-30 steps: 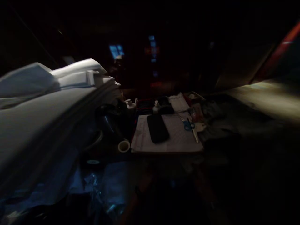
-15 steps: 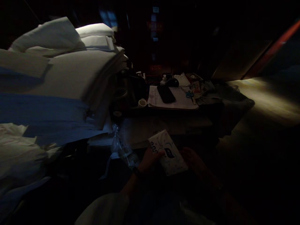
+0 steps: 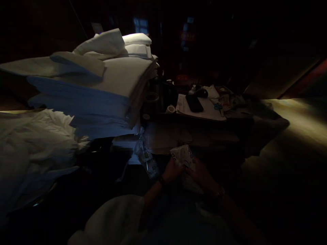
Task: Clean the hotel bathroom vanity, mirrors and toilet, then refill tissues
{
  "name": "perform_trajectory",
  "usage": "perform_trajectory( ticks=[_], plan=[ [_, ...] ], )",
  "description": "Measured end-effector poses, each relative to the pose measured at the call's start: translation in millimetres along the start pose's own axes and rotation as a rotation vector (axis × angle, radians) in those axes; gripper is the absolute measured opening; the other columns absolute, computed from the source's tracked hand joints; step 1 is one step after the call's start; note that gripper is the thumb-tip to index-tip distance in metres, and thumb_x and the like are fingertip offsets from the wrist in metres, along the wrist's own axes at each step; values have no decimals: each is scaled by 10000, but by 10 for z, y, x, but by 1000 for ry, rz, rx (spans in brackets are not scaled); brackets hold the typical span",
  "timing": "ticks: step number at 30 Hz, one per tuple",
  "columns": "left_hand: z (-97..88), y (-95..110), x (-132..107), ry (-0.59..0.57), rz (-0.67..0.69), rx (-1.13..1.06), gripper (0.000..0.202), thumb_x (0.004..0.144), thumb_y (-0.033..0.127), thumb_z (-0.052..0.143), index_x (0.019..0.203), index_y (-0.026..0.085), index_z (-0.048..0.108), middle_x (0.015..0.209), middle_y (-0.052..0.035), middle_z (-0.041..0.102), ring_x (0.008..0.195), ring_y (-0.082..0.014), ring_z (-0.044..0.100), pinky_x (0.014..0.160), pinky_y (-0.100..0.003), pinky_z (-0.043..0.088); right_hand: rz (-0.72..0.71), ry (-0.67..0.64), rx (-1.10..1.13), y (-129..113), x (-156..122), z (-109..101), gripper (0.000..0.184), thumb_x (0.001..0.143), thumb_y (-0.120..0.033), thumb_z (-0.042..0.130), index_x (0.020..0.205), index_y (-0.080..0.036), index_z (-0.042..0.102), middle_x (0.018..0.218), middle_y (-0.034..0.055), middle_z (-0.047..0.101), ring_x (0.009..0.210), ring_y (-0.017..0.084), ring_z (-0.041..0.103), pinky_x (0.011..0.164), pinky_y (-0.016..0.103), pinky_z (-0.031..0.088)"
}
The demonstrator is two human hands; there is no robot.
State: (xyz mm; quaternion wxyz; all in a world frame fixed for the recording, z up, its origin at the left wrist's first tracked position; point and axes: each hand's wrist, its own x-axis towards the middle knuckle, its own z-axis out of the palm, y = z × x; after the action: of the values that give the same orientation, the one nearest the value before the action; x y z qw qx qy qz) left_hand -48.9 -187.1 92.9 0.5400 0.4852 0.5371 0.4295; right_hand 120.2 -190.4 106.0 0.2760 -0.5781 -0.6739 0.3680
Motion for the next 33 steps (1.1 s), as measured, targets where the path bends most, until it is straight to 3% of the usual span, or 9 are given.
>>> perform_trajectory(
  ticks=[5,8,11,13,15,18,26,29,33],
  plan=[
    [86,34,30,-120,-14,-93,630,695,269,793,1263,120,564,1290,-191,665,1189,-311,633,1054,-460,483,177,-87,395,341,341,-468,662,597,-506,778,1147,-158,658,1105,126,734,1016,340,688,887,468,547],
    [124,89,24,-233,-149,-311,633,641,475,858,1129,124,659,1073,-133,743,948,-246,706,857,-350,566,324,-117,605,683,456,-617,574,574,-617,774,940,-178,715,960,121,755,929,343,702,833,473,564],
    [169,147,94,-213,-284,-409,620,567,552,881,978,124,702,863,-77,735,684,-162,664,586,-239,522,384,-140,592,923,495,-593,538,617,-673,734,837,-182,704,911,133,747,927,338,692,856,487,556],
    [212,168,186,-184,-311,-411,620,535,551,894,951,134,699,818,-58,722,643,-147,644,537,-220,493,312,-70,450,985,508,-548,512,648,-628,735,894,-181,694,981,124,737,986,315,672,918,482,533],
    [265,174,284,-163,-323,-398,632,493,548,911,917,135,689,781,-51,714,642,-151,644,547,-224,501,181,16,288,983,522,-516,450,732,-568,687,973,-188,670,1064,109,716,1034,271,647,956,450,509],
    [357,170,393,-145,-333,-363,667,485,591,897,910,127,675,772,-55,711,631,-152,636,552,-238,507,69,-42,159,916,544,-497,339,825,-498,612,962,-188,627,974,77,706,892,212,643,831,371,521],
    [586,34,573,-71,-294,-180,839,586,643,829,1178,100,587,1115,-166,697,930,-248,688,785,-340,556,75,-142,158,806,615,-526,104,830,-286,601,837,-183,586,800,11,674,737,150,589,667,261,458],
    [667,-54,688,-47,-276,-105,873,555,596,871,1217,115,565,1220,-197,665,1084,-290,656,903,-378,534,61,-156,195,816,621,-549,144,833,-324,592,795,-188,566,762,1,656,705,146,576,655,257,450],
    [740,-117,833,-102,-285,-4,729,496,556,903,1028,117,666,1060,-176,729,1012,-332,675,862,-421,540,31,-164,259,893,625,-619,258,829,-441,594,778,-190,566,741,3,637,686,150,560,629,257,437]
  ],
)
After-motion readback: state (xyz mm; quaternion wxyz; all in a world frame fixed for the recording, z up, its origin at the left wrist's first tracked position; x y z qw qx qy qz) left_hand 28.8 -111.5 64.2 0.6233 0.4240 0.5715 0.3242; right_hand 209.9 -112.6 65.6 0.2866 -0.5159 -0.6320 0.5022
